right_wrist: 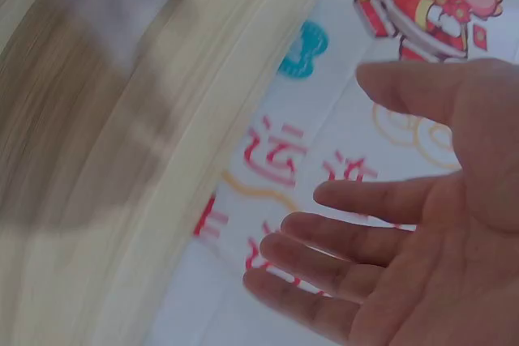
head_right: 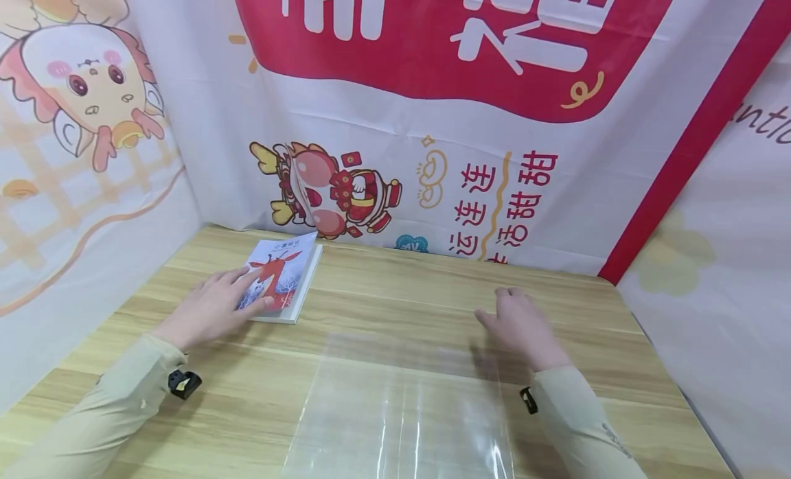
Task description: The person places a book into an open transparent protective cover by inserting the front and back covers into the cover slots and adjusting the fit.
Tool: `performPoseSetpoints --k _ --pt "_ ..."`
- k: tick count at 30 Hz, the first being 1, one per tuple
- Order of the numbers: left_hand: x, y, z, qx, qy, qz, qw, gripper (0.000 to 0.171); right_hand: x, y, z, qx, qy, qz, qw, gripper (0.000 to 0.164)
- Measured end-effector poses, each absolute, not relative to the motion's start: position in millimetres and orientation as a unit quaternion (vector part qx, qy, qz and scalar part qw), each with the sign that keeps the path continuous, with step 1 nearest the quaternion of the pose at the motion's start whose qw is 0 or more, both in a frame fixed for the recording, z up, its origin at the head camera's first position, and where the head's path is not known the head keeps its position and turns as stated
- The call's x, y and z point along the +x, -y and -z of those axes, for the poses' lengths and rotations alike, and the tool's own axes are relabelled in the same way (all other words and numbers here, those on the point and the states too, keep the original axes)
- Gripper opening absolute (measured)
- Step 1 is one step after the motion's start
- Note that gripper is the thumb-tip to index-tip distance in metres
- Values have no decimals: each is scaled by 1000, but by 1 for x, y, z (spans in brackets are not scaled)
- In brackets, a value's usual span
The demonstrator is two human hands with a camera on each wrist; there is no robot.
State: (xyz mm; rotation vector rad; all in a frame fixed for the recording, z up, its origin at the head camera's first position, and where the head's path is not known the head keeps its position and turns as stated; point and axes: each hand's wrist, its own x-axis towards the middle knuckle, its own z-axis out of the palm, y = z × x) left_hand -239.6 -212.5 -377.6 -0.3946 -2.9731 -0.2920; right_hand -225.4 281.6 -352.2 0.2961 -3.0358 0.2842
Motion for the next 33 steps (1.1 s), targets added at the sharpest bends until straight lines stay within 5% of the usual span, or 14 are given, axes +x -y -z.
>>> performPoseSetpoints --k 8,21,33 --pt "-244 215 374 -133 982 119 62 82 -241 -234 354 95 962 -257 2 63" --pt "-254 225 374 -73 973 209 58 74 -255 -147 353 28 827 -537 -166 39" --pt "-265 231 371 -60 966 246 53 62 -266 -109 355 11 700 -664 -263 49"
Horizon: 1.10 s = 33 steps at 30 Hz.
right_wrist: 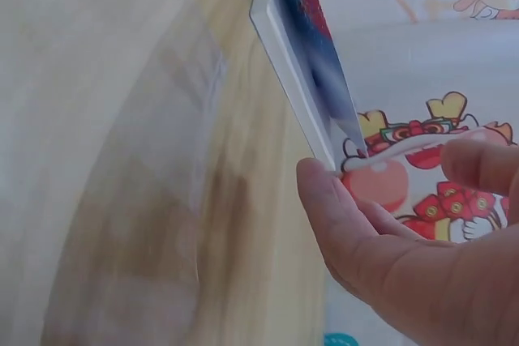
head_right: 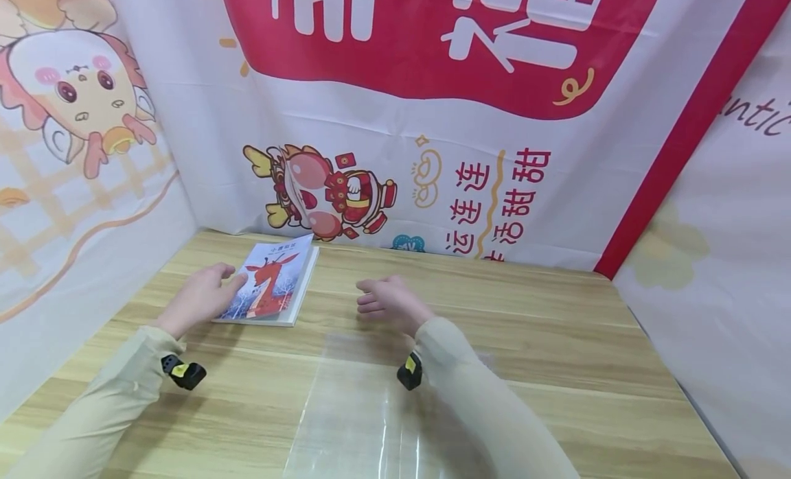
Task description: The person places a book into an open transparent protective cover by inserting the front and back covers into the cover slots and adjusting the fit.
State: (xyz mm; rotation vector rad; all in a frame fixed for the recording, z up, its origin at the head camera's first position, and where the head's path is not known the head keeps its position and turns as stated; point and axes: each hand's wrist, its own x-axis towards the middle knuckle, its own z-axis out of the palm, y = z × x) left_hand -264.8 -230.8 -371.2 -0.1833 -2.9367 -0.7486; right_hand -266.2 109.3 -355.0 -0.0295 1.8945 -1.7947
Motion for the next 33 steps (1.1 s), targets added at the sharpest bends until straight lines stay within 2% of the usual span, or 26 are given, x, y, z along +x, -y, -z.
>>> performPoseSetpoints --k 10,19,33 --pt "-271 239 374 -30 968 250 12 73 -277 -84 363 35 -618 726 301 55" --pt "-273 245 373 -5 966 256 -26 76 -282 -61 369 83 -553 764 322 67" --pt "-279 246 381 18 966 253 -57 73 -284 -35 377 81 -541 760 349 79"
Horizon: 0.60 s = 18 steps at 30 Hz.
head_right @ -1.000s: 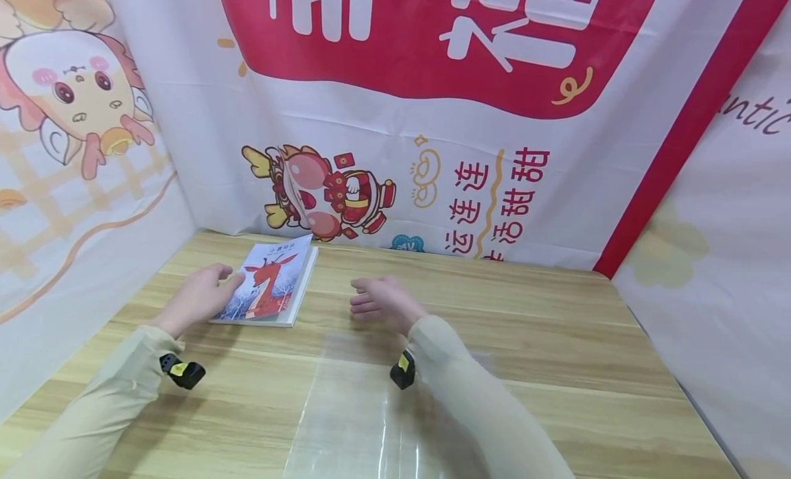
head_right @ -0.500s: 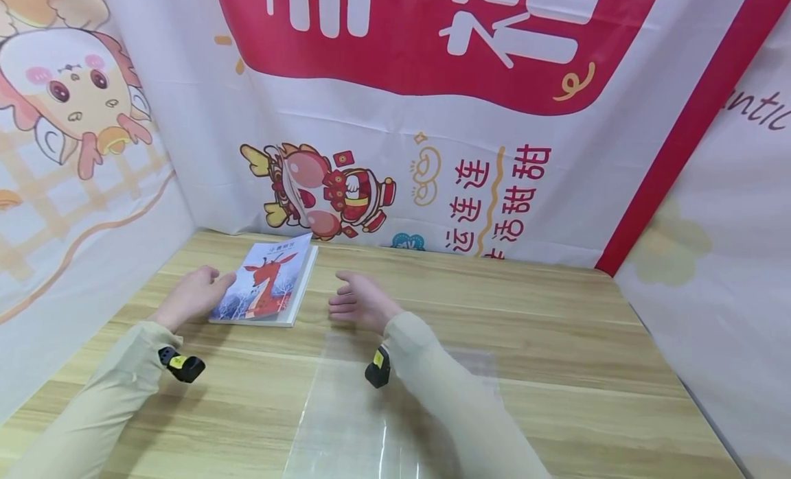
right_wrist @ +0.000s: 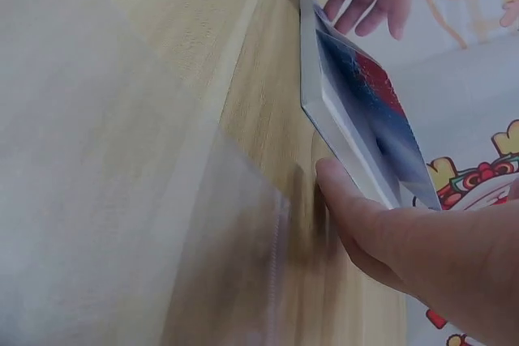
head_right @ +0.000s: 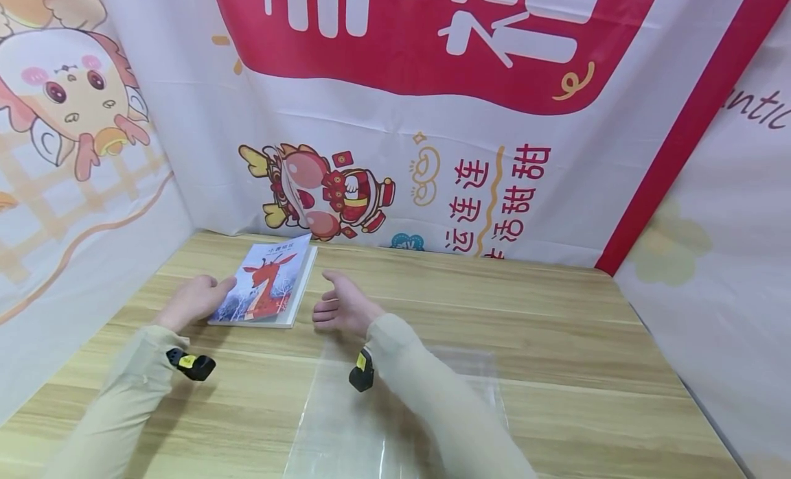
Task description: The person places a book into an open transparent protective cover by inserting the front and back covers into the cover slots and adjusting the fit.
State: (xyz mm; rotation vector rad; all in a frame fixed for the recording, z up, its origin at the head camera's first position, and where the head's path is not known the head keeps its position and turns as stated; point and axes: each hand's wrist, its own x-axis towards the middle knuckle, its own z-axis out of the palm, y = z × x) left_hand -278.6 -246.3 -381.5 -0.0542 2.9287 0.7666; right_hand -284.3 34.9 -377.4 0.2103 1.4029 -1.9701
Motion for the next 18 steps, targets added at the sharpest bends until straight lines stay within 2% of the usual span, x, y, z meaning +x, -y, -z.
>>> performPoseSetpoints --k 10,18 --pt "-282 248 386 2 -964 -263 45 66 -293 -22 378 110 -508 778 353 83" --pt "-281 246 384 -6 -961 -269 60 67 -296 -16 376 136 -494 783 353 86"
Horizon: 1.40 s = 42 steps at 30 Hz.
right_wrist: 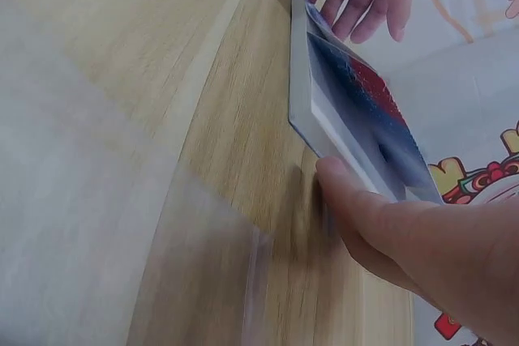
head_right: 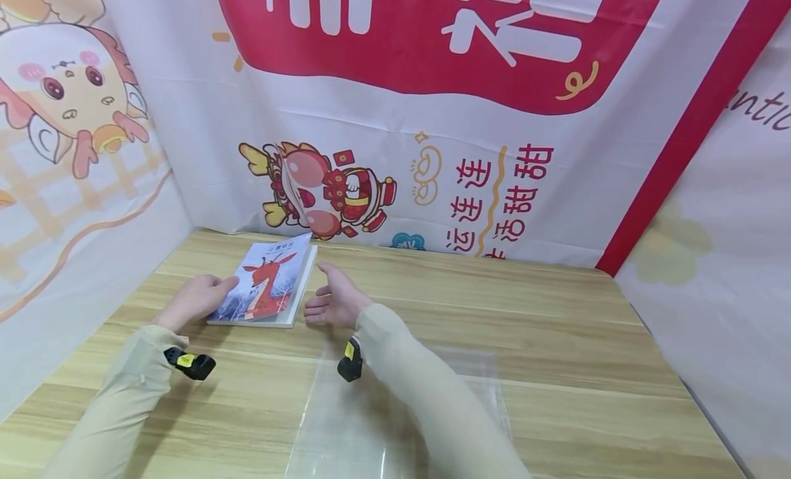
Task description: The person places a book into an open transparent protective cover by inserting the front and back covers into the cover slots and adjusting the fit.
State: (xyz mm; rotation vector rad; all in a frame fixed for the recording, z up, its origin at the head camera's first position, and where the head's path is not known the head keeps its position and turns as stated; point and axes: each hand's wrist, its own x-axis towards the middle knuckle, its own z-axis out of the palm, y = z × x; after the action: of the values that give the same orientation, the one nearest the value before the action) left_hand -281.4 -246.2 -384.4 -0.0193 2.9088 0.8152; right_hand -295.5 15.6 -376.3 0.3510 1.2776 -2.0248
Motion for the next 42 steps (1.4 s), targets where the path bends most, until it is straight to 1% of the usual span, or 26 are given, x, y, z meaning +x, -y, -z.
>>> performPoseSetpoints --k 5,11,20,26,30,34,37,42 --pt "-281 245 384 -2 -961 -270 56 64 -290 -6 373 142 -490 782 357 87" --pt "-283 244 384 4 -962 -269 42 57 -290 2 371 149 -512 778 333 86" --pt "-286 242 384 -7 -959 -278 50 53 -287 4 372 164 -503 784 325 81" --pt "-286 242 384 -7 -962 -269 49 59 -289 6 375 195 -505 783 307 79" --pt "-285 241 383 -3 -965 -258 46 63 -288 9 377 187 -510 780 310 77" --pt "-284 241 384 -2 -969 -246 37 62 -285 13 378 177 -522 777 303 75" --pt "-283 239 386 -3 -970 -239 34 62 -284 14 378 177 -532 776 290 77" --pt "-283 236 388 -9 -974 -224 36 62 -284 15 378 180 -531 775 292 80"
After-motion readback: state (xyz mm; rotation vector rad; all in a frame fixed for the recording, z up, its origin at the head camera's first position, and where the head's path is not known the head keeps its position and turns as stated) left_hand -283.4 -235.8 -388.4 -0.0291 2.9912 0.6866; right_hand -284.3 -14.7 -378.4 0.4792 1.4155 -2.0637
